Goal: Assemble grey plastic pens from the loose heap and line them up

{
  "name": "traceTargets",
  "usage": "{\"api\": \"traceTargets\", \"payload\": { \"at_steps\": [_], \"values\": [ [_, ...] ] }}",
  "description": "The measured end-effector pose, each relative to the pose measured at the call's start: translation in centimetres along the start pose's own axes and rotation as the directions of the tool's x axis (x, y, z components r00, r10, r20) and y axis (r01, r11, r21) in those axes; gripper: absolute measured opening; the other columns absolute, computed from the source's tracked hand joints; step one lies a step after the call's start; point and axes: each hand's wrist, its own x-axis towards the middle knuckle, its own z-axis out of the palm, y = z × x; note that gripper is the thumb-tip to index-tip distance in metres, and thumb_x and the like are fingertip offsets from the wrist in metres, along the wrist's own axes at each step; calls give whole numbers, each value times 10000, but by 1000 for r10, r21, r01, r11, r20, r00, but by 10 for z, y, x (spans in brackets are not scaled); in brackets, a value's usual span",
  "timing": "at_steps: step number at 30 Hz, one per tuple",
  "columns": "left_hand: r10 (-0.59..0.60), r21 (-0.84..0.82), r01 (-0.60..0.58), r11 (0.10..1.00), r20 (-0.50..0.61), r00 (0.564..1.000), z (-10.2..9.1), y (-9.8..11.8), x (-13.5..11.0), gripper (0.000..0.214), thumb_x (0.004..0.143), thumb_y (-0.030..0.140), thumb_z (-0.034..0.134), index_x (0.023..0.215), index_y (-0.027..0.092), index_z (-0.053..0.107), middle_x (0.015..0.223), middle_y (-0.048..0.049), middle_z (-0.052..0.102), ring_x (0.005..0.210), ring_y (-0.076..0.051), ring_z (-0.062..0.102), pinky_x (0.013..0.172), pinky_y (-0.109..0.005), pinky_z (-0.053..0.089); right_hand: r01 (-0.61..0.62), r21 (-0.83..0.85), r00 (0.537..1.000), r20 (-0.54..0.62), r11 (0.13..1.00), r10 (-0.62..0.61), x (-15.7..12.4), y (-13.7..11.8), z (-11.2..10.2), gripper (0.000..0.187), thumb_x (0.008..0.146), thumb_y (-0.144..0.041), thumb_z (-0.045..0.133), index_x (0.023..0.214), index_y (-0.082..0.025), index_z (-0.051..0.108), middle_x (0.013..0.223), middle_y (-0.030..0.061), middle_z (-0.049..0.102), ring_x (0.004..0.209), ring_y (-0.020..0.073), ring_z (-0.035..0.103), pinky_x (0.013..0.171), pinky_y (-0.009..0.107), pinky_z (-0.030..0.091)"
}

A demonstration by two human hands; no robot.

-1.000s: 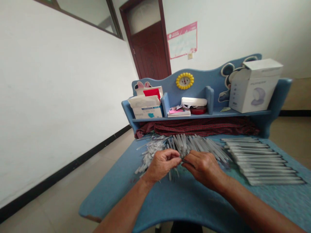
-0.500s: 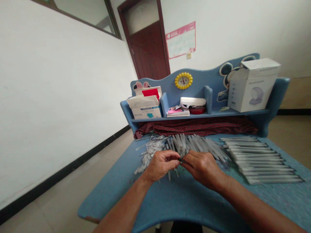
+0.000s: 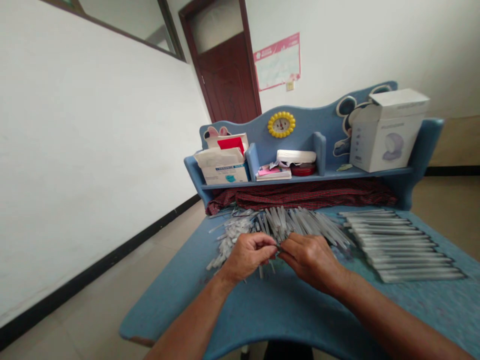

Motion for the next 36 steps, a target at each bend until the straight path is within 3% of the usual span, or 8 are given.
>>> {"api": "traceTargets", "payload": {
  "at_steps": [6,12,15,19,25,28,32,36],
  "values": [
    [-25,-133,26,991,10,1000,-1,-1,1,324,648,286,681,918,122,610,676,-2,618,527,-74,520,483,-177,391,-17,-1,1000,12,1000,17,0,1,-1,195,879,-275,465,734,-192,564,692,-11,573,582,106,514,534,272,212],
    [-10,1,10,1000,5,1000,-3,-2,2,239,722,338,612,688,102,612,527,13,554,423,-51,448,414,-166,335,-8,3,1000,10,1000,8,1,0,-1,220,881,-278,462,706,-189,562,674,-12,574,569,100,511,528,271,204],
    [-3,-55,4,998,15,1000,-1,-2,2,199,682,282,641,766,102,631,576,6,579,469,-60,479,443,-167,360,-2,11,1000,16,1000,2,1,-1,-1,218,884,-281,458,724,-186,573,682,-8,581,576,99,516,526,268,205],
    [-5,-142,1,990,-28,1000,0,-1,2,319,624,266,690,901,124,621,696,-1,609,566,-78,526,501,-173,395,-12,2,1000,17,1000,12,1,0,-1,207,887,-279,452,749,-189,578,692,-9,586,574,99,519,526,270,209],
    [-6,44,6,999,-10,1000,-1,2,2,241,717,336,601,635,110,616,494,22,519,432,-52,421,433,-173,322,5,-5,999,35,1000,-5,0,-1,-2,215,885,-271,455,724,-186,568,685,-8,579,584,101,518,529,262,213],
    [-4,-18,4,1000,3,1000,0,1,1,170,677,271,635,735,111,635,568,14,563,482,-58,457,476,-175,355,6,-9,999,40,1000,-6,0,-2,-2,210,885,-273,456,734,-184,571,691,-6,583,588,105,525,526,264,212],
    [0,-98,-1,995,-11,1000,-1,-1,2,321,615,275,698,884,118,623,669,0,592,565,-78,506,520,-182,386,0,-25,1000,31,1000,1,1,-1,-2,211,887,-268,450,737,-186,575,696,-6,587,582,108,531,522,273,210],
    [-18,41,18,999,-8,1000,-2,0,2,256,718,361,603,679,109,621,537,17,528,465,-55,431,449,-172,331,1,-27,999,36,1000,0,1,-2,-3,203,878,-256,464,726,-186,580,688,-7,586,575,105,529,521,272,216]
  ]
}}
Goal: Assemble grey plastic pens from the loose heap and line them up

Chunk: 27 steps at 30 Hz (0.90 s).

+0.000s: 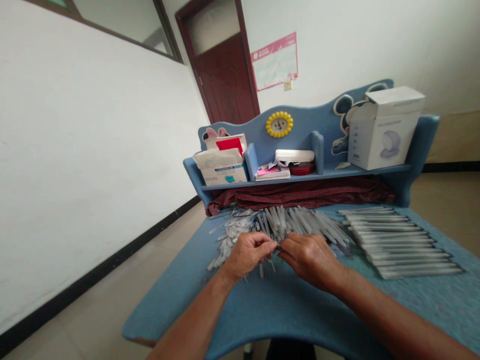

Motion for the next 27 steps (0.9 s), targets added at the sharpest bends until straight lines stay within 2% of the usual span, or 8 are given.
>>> {"api": "traceTargets", "payload": {
  "at_steps": [2,5,9,13,16,18,22,27],
  "values": [
    [6,27,-6,1000,12,1000,1,1,0,257,724,351,593,639,109,617,505,23,504,456,-54,415,438,-170,315,4,0,1000,5,1000,-4,0,-1,-1,202,876,-251,466,726,-183,583,691,-4,589,578,106,529,523,269,222],
    [10,-56,-9,998,17,1000,2,1,-1,189,661,284,649,739,113,638,580,14,554,517,-67,464,488,-175,355,12,3,1000,10,1000,-13,0,-1,-1,203,880,-239,456,736,-179,585,697,1,593,586,108,533,528,266,234],
    [9,-156,-9,988,1,1000,2,0,-1,343,584,251,715,888,120,626,713,-10,606,637,-99,535,593,-203,417,9,-1,1000,0,1000,-9,0,0,0,208,885,-238,447,744,-176,586,696,3,597,576,103,529,522,261,236],
    [-3,0,3,1000,11,1000,1,0,-1,246,715,355,608,691,111,624,554,14,538,489,-65,449,477,-183,349,17,-8,1000,8,1000,-17,0,0,-1,202,879,-232,454,737,-177,585,699,4,597,572,102,526,521,255,234],
    [7,37,-8,999,25,1000,2,0,-1,228,725,316,591,633,109,615,512,26,501,465,-55,417,460,-178,325,25,-6,1000,18,1000,-25,0,-1,-2,194,871,-228,465,730,-174,585,693,5,595,576,106,529,524,254,241],
    [16,-28,-15,1000,29,999,3,-1,0,155,675,258,637,715,109,630,571,19,536,517,-64,460,499,-177,356,29,-1,999,14,1000,-29,0,-1,-2,192,872,-222,465,732,-172,585,691,4,594,576,106,531,526,253,248],
    [17,-145,-16,989,8,1000,2,-2,0,354,592,239,712,909,116,611,717,-11,595,641,-100,534,582,-197,414,27,0,1000,-6,1000,-27,0,0,-1,183,873,-215,466,739,-175,583,694,1,592,574,101,530,525,251,258],
    [-1,48,0,999,10,1000,1,0,0,271,737,368,582,659,111,617,532,15,522,484,-65,440,460,-178,338,20,-3,1000,-2,1000,-20,0,-1,-2,197,875,-224,461,733,-176,589,693,3,595,566,97,527,523,251,259]
  ]
}}
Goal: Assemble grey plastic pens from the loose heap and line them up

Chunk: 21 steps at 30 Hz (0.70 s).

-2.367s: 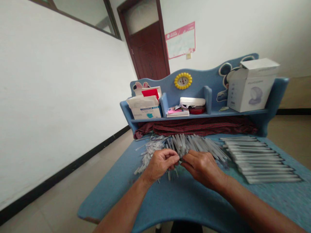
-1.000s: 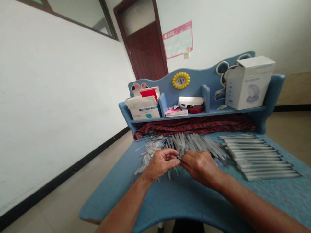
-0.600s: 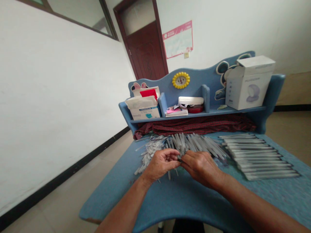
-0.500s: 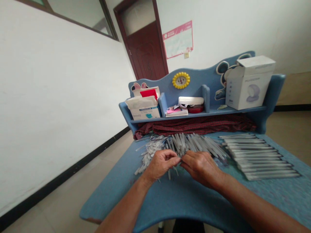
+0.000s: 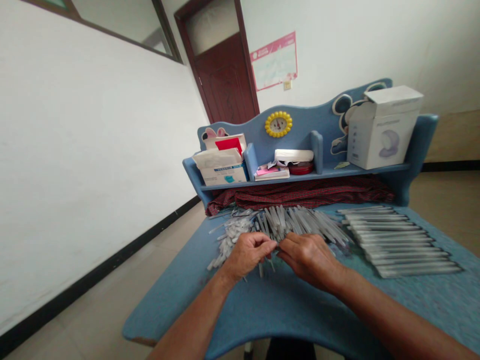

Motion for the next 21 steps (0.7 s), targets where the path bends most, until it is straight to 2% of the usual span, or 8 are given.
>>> {"api": "traceTargets", "payload": {
  "at_steps": [2,5,9,13,16,21],
  "values": [
    [2,29,-3,1000,12,1000,1,1,0,269,738,352,579,623,112,615,510,19,510,469,-62,426,453,-178,329,2,-3,1000,7,1000,-2,0,0,0,200,874,-224,462,727,-175,588,691,4,595,567,100,528,522,251,258],
    [16,-54,-14,998,21,1000,2,0,-1,183,672,289,649,725,114,637,609,1,574,559,-83,495,527,-185,388,6,-4,1000,5,1000,-6,-1,0,0,208,879,-220,453,729,-173,587,688,7,595,574,101,530,520,248,256],
    [25,-200,-24,979,2,1000,2,-1,-1,374,579,257,731,907,115,619,750,-27,612,689,-117,552,637,-215,441,3,-1,1000,7,1000,-3,0,1,1,196,881,-218,448,751,-172,587,702,8,599,577,97,530,519,245,255],
    [17,-42,-16,999,3,1000,0,0,0,247,702,353,625,739,108,627,595,1,552,537,-77,479,493,-177,374,-12,-8,1000,11,1000,12,0,1,0,189,877,-237,462,743,-178,582,704,4,598,578,100,531,521,248,249],
    [41,62,-43,997,32,999,0,2,0,272,753,346,556,632,111,620,519,12,513,484,-66,432,450,-169,331,-4,-2,1000,17,1000,4,-1,0,1,190,877,-238,462,744,-179,584,702,4,596,585,104,532,524,251,248],
    [49,42,-51,998,35,998,1,1,-1,147,698,262,602,709,123,649,584,6,565,517,-74,456,469,-169,349,16,-9,1000,4,1000,-16,-2,0,4,198,877,-228,460,733,-172,584,693,8,594,563,100,521,511,255,238]
  ]
}}
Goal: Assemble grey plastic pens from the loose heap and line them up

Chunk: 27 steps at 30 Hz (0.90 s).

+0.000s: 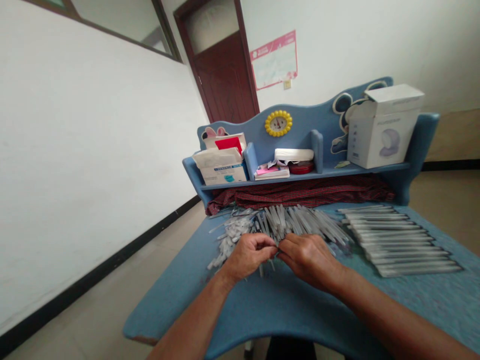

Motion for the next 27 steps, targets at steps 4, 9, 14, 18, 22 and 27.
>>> {"api": "traceTargets", "payload": {
  "at_steps": [4,9,14,18,22,27],
  "values": [
    [-13,-95,13,995,9,1000,0,-2,0,194,642,270,663,770,124,654,616,5,575,546,-81,473,497,-176,367,9,7,1000,0,1000,-9,1,1,0,198,880,-215,449,750,-171,592,696,10,597,558,100,519,512,256,241],
    [-34,-33,34,999,7,999,-1,0,0,227,699,343,612,705,118,643,550,13,544,493,-74,453,468,-179,345,-16,12,1000,16,1000,16,1,-1,-4,184,872,-223,468,741,-178,589,699,5,597,565,107,519,518,260,238],
    [-21,21,21,1000,24,999,-2,2,-1,239,732,328,569,638,115,622,488,27,486,453,-63,407,434,-174,299,-10,10,1000,21,1000,10,1,-3,-2,198,876,-245,464,732,-184,586,700,4,602,564,109,518,520,266,224],
    [-26,-40,27,999,43,999,-3,0,-1,153,694,258,607,687,109,640,553,17,526,506,-68,437,481,-177,331,-28,35,999,34,999,27,1,-3,-2,208,884,-277,460,746,-186,586,716,3,608,570,106,527,523,267,221],
    [-47,-98,52,994,51,998,-4,-2,-2,135,667,237,633,710,110,644,558,17,532,518,-73,454,488,-179,342,-58,71,997,57,996,54,2,-4,-3,211,882,-294,468,747,-186,588,722,0,611,589,109,552,522,267,222],
    [-53,-101,57,993,50,997,-4,-2,-3,132,673,235,629,716,110,643,541,22,533,496,-69,466,472,-173,351,-76,89,993,92,993,68,3,-4,-5,217,885,-305,454,758,-190,587,745,4,618,630,119,575,532,262,232]
  ]
}}
